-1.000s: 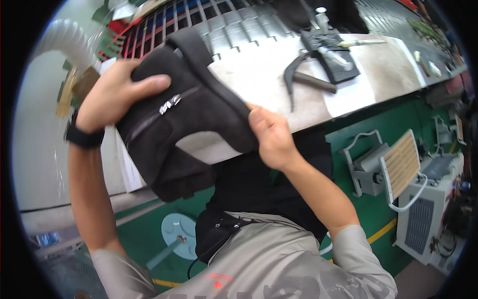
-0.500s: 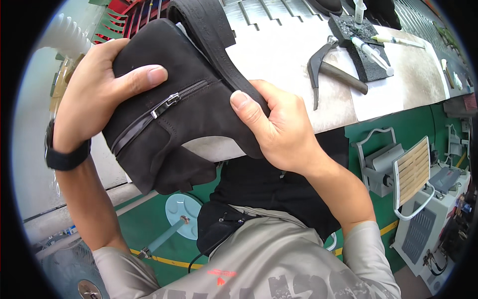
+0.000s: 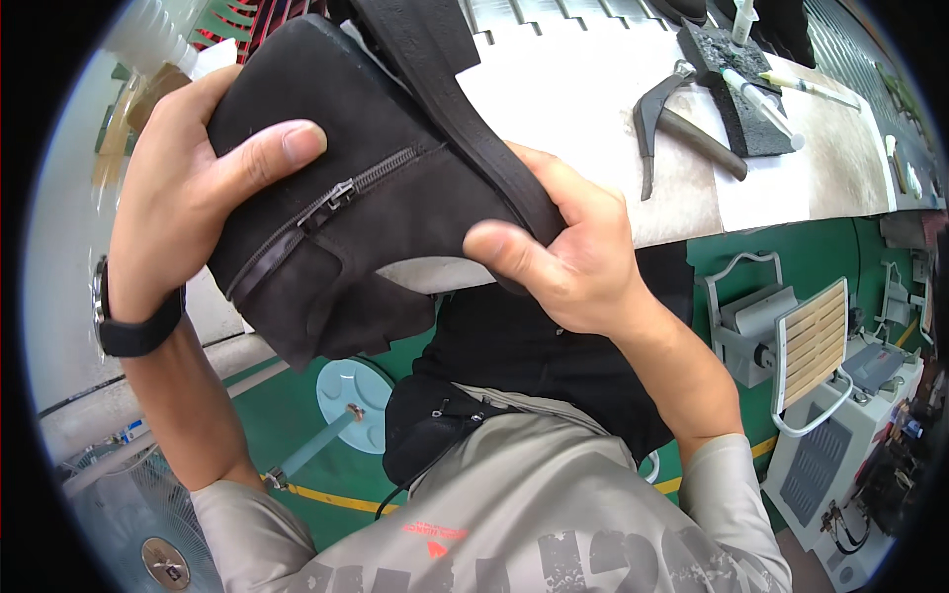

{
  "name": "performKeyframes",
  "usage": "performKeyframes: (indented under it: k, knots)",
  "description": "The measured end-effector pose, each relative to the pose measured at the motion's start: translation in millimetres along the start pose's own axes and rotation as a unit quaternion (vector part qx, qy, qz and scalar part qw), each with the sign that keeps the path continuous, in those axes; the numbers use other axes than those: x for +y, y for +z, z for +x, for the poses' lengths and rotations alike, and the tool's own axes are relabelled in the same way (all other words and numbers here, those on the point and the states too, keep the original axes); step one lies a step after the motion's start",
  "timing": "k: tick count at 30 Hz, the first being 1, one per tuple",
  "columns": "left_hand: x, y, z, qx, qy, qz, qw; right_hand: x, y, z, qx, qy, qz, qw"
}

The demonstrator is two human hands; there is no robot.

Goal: The person rubs their fingers and palms over the exterior surface and edges of a black boot and its detached sole, checking the finish before placing them onto a conveyor belt.

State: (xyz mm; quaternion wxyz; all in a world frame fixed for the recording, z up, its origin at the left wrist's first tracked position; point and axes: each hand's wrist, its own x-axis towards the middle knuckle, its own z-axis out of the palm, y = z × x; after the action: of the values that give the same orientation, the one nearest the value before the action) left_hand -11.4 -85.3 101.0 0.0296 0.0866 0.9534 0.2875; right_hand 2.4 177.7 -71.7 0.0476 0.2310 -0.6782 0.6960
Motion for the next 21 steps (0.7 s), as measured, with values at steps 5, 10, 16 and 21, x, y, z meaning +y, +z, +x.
performKeyframes:
  k: [5,10,16,21]
  knots:
    - [-14,0,1,-0.017,-0.002,-0.057,0.998,2,-5,-1,-0.056,-0.007,0.004,0.998]
    - [-17,1,2,-0.013,-0.006,-0.058,0.998,2,-4,0,-0.054,-0.006,-0.003,0.999]
    - [-10,4,-3,-0.002,-0.028,-0.068,0.997,-12,4,-9,-0.046,-0.046,-0.163,0.985]
    - [-14,4,8,-0.026,-0.019,-0.036,0.999,-5,-8,0,-0.104,0.005,-0.067,0.992]
